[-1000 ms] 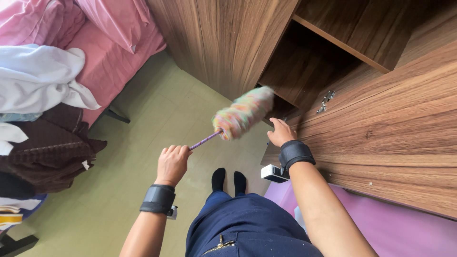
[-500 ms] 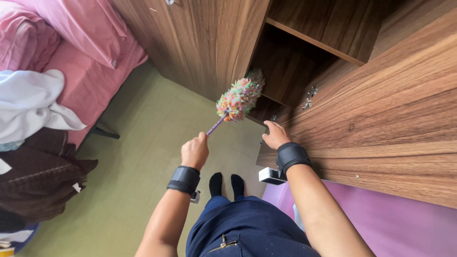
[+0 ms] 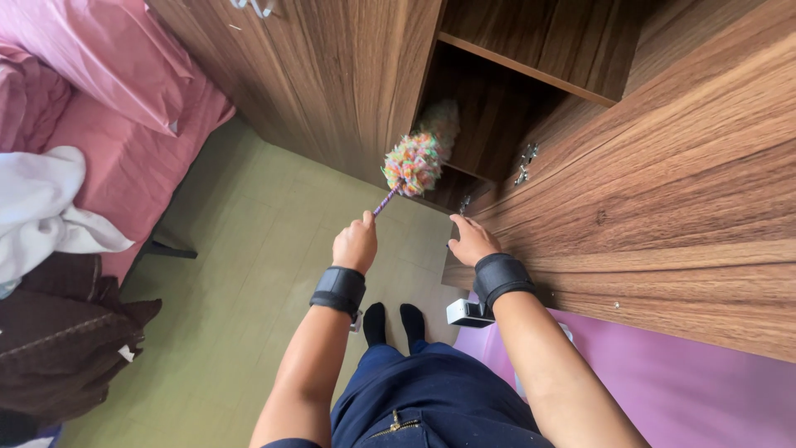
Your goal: The person uses a colorful duster to clean the inside of a wooden wardrobe, reaching into shelves and corners. After cleaning, the person picks up a white towel from a pile of clothes on a bed, shakes it out, and folds it neatly before placing it into the wardrobe.
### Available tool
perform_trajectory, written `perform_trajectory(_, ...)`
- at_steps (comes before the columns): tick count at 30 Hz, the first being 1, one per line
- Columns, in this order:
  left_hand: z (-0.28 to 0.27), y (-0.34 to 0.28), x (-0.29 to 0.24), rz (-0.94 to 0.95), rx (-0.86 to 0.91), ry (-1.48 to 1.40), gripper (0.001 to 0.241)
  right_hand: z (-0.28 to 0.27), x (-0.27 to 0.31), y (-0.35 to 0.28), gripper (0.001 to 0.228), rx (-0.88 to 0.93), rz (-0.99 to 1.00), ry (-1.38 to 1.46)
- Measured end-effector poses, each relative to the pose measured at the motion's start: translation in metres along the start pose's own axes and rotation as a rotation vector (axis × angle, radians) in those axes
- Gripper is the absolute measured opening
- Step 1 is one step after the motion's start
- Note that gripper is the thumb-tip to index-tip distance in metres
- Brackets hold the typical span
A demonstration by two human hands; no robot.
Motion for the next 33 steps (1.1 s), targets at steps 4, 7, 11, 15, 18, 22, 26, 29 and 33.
perform_trajectory(4,0.020,0.021,-0.014,0.040,0.029,0.059,0.018,-0.002,-0.001,-0.002,0.065,0.004,0.009,-0.017)
perform_trajectory(7,0.008,0.020,-0.013,0.117,0.057,0.143,0.020,0.000,-0.004,0.001,0.065,-0.003,-0.012,-0.012)
perform_trajectory(11,-0.033,0.002,0.030,0.241,0.048,0.235,0.020,0.006,-0.011,0.008,0.066,-0.005,-0.018,0.022)
perform_trajectory(15,-0.066,-0.028,0.070,0.213,-0.049,0.244,0.015,0.014,-0.011,0.010,0.059,0.061,0.029,0.024)
perform_trajectory(18,-0.089,-0.039,0.064,0.172,0.058,0.196,0.018,0.037,-0.039,0.029,0.053,0.151,-0.029,0.064)
perform_trajectory(22,-0.102,-0.031,0.031,0.187,0.056,0.099,0.018,0.032,-0.025,0.019,0.051,0.188,-0.014,0.024)
perform_trajectory(26,-0.110,-0.018,-0.006,0.273,0.027,0.002,0.015,0.027,-0.013,0.013,0.052,0.169,0.051,0.001)
perform_trajectory(29,-0.115,-0.023,-0.014,0.354,0.066,-0.020,0.014,0.030,-0.014,0.014,0.052,0.168,0.049,-0.015)
perform_trajectory(33,-0.126,-0.051,0.004,0.427,0.152,-0.070,0.018,0.042,-0.021,0.020,0.053,0.174,0.038,-0.036)
Point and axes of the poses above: each hand's wrist, its own y-axis towards the middle knuckle, its own z-axis out of the palm, x = y × z, the point moved 1 cm from there along y, towards the middle knuckle, and after that the axes turned 13 degrees about y, right-handed, at the moved point
